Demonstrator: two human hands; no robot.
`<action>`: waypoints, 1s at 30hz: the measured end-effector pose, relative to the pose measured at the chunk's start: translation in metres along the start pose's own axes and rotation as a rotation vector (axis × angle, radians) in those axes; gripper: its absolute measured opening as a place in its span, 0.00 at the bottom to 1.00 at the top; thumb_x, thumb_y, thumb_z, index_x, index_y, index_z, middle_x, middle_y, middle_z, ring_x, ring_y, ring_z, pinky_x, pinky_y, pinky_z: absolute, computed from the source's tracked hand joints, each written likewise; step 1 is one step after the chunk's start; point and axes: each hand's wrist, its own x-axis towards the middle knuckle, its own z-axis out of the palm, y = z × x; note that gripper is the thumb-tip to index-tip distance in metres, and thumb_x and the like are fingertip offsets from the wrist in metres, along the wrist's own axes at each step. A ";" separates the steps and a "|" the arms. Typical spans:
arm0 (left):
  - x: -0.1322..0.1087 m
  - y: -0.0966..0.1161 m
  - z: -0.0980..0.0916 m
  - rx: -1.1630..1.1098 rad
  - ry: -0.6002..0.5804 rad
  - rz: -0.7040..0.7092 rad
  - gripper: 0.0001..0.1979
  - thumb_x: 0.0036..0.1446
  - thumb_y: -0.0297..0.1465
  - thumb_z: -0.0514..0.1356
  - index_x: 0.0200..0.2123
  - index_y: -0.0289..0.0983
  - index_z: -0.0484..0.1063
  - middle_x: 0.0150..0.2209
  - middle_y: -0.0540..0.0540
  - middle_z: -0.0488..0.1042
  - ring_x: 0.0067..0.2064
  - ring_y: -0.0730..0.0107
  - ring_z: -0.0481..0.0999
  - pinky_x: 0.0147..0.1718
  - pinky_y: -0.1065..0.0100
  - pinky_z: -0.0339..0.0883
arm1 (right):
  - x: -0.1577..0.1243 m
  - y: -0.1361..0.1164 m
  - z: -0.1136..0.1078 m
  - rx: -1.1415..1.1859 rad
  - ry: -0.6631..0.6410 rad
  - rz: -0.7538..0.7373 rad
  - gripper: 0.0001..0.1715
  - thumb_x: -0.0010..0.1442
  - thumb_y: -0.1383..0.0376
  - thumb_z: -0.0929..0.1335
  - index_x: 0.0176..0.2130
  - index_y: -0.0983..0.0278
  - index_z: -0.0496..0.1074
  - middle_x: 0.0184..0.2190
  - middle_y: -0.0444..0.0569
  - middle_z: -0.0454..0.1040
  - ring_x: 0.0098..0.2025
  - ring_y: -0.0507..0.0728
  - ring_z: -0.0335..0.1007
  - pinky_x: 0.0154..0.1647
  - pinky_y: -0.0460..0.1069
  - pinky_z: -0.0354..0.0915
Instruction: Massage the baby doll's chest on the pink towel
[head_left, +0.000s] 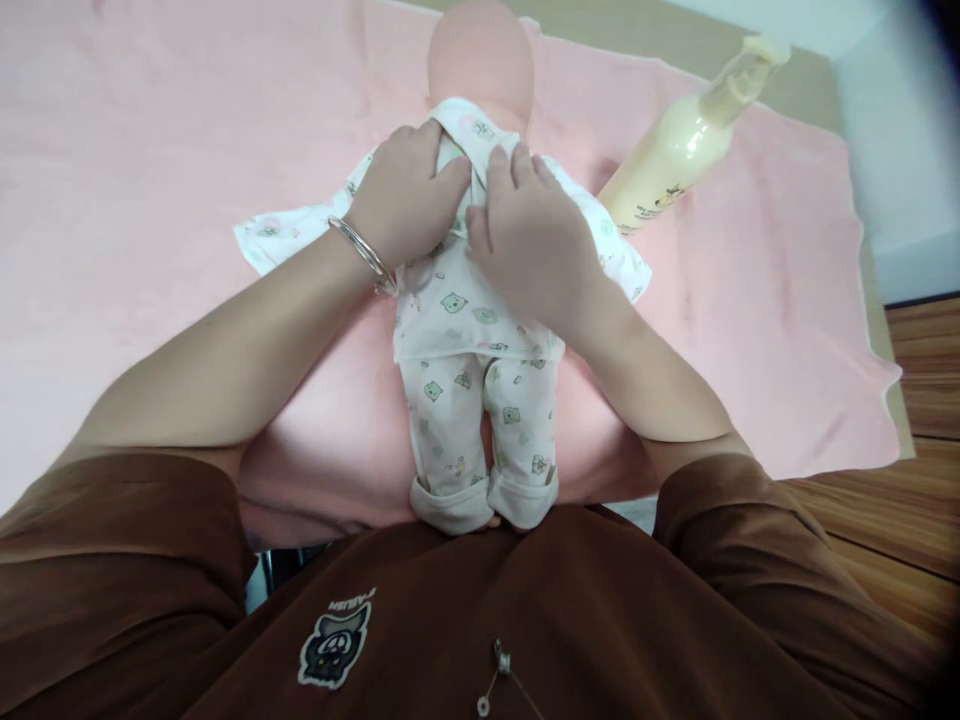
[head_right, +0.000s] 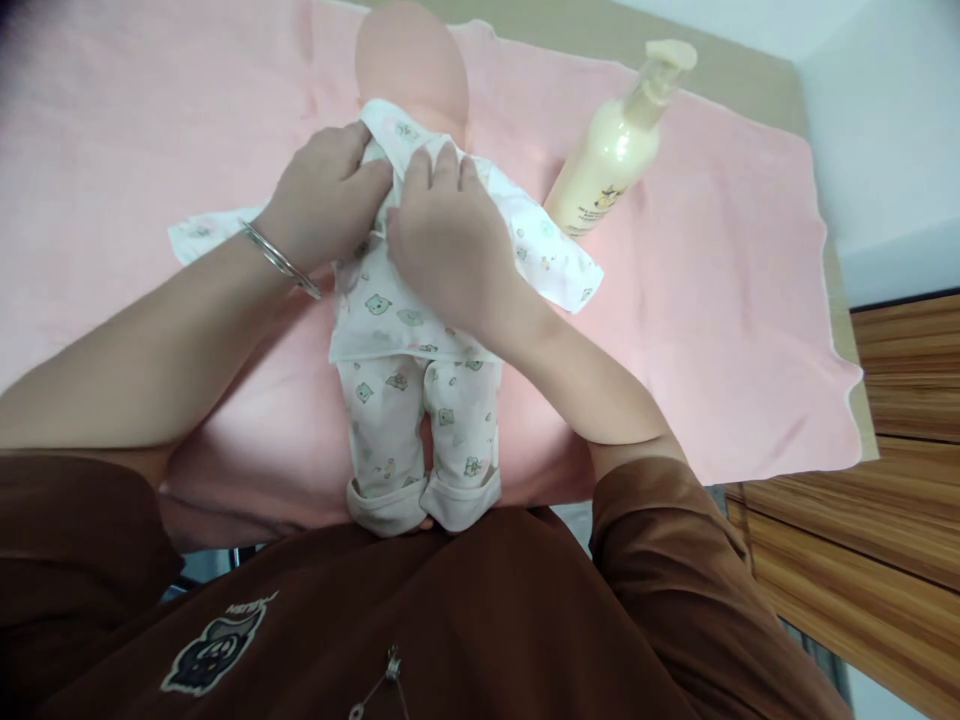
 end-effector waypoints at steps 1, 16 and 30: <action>0.002 -0.002 0.004 0.016 0.007 -0.011 0.12 0.64 0.29 0.47 0.45 0.39 0.68 0.40 0.40 0.71 0.43 0.57 0.70 0.42 0.59 0.63 | -0.005 -0.006 -0.002 -0.022 0.003 -0.021 0.31 0.69 0.62 0.51 0.64 0.76 0.55 0.65 0.64 0.55 0.68 0.64 0.48 0.71 0.58 0.49; -0.024 0.019 -0.009 0.077 0.016 0.071 0.14 0.60 0.28 0.47 0.46 0.41 0.68 0.47 0.36 0.67 0.52 0.51 0.65 0.54 0.53 0.60 | 0.031 0.040 0.015 0.119 -0.061 0.124 0.39 0.69 0.51 0.49 0.64 0.77 0.54 0.64 0.62 0.56 0.68 0.64 0.48 0.70 0.60 0.48; -0.015 0.014 0.012 0.267 0.037 -0.025 0.12 0.67 0.28 0.50 0.52 0.34 0.64 0.48 0.38 0.66 0.51 0.56 0.63 0.53 0.58 0.55 | 0.015 0.010 -0.001 0.160 -0.021 0.069 0.21 0.68 0.60 0.51 0.50 0.56 0.65 0.51 0.49 0.70 0.57 0.59 0.60 0.62 0.56 0.59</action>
